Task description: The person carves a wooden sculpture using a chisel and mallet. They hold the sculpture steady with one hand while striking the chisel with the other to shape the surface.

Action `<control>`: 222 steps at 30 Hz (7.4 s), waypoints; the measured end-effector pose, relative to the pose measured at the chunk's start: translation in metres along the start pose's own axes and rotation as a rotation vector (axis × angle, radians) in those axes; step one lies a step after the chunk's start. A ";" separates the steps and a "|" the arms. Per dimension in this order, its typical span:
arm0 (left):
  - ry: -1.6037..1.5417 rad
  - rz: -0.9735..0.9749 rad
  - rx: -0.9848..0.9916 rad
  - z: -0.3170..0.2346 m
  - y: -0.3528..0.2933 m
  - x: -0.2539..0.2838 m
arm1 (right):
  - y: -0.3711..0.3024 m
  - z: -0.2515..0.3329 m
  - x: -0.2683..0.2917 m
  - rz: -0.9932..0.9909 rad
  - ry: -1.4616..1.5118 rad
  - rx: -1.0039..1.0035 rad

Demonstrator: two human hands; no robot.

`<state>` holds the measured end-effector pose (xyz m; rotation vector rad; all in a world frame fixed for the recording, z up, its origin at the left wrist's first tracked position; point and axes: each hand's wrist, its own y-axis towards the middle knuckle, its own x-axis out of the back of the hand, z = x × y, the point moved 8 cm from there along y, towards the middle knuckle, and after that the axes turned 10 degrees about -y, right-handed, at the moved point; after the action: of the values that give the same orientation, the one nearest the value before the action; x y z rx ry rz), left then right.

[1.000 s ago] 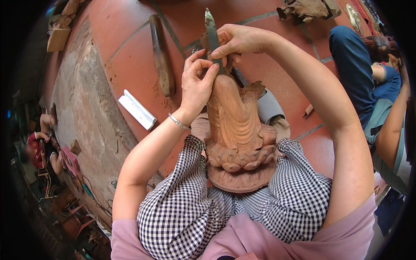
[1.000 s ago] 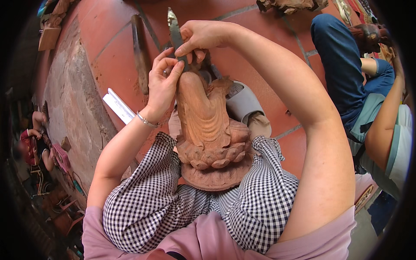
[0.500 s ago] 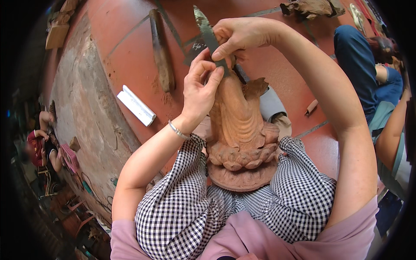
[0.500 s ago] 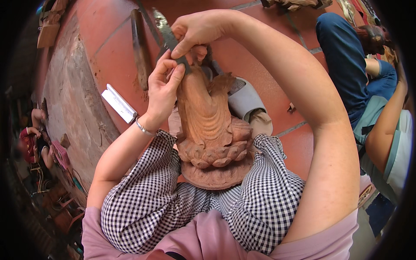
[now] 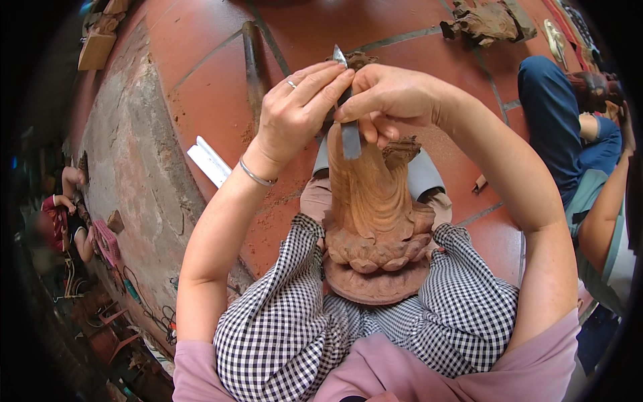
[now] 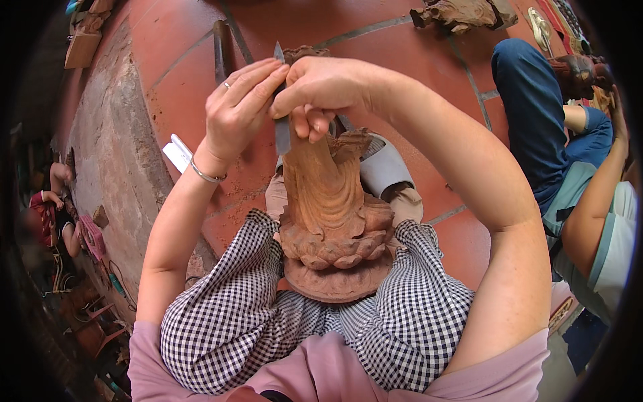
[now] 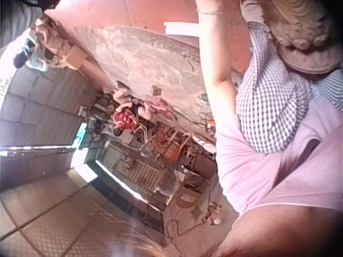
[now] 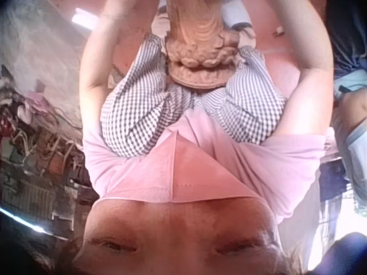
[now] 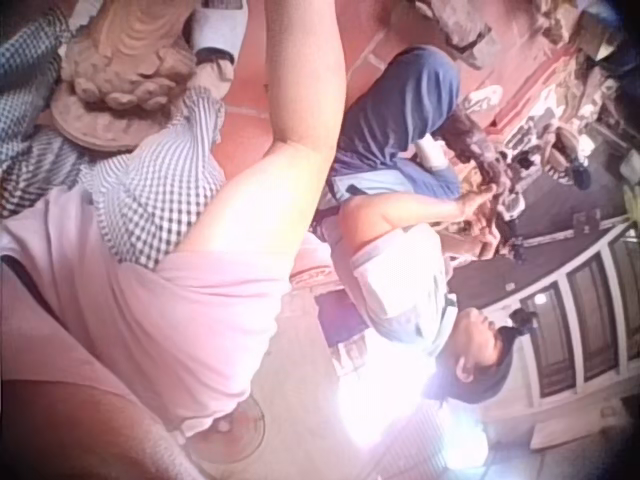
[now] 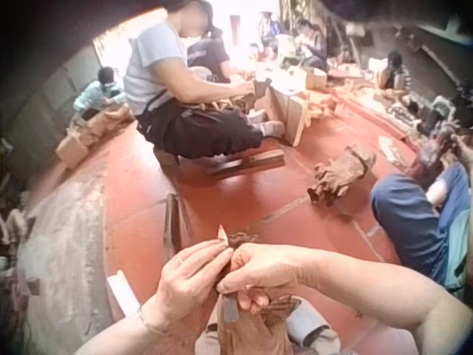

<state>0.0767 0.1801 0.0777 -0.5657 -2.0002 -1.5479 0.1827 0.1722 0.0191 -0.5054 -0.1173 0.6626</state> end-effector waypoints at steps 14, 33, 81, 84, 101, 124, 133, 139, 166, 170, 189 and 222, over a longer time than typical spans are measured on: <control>-0.912 -0.057 1.084 0.024 -0.019 -0.017 | -0.007 0.028 0.039 -0.358 -0.817 0.404; -0.552 0.198 0.767 -0.030 -0.006 -0.021 | -0.018 0.015 -0.003 0.071 -0.776 0.305; -0.415 0.240 0.469 -0.068 -0.015 -0.020 | -0.040 0.019 -0.028 -0.041 -1.247 0.244; -0.510 0.168 0.460 -0.084 -0.023 -0.018 | -0.050 0.018 -0.043 -0.116 -1.327 0.446; -0.535 0.178 0.466 -0.094 -0.024 -0.015 | -0.054 0.028 -0.044 -0.093 -1.292 0.475; -0.646 0.040 0.709 -0.054 -0.041 -0.021 | -0.041 0.039 -0.033 -0.087 -1.241 0.253; -0.833 -0.041 0.792 -0.053 -0.061 -0.022 | -0.033 0.035 -0.043 -0.046 -1.372 0.167; -0.613 0.184 0.515 -0.071 -0.062 -0.012 | -0.046 0.034 -0.055 -0.042 -1.275 0.298; -0.736 0.304 0.815 -0.022 -0.040 -0.031 | -0.035 0.001 -0.009 -0.174 -0.977 0.418; -0.757 0.119 0.837 -0.009 -0.034 -0.029 | -0.030 0.019 -0.007 -0.239 -0.981 0.359; -1.074 0.013 0.910 -0.020 -0.061 -0.019 | -0.021 0.045 -0.044 -0.090 -1.252 0.267; -1.149 0.002 1.021 0.029 -0.077 -0.031 | 0.007 0.052 -0.017 -0.011 -1.308 0.106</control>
<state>0.0478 0.1884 -0.0054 -1.0869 -3.1435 0.1303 0.1516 0.1876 0.0624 0.1036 -1.3029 0.8948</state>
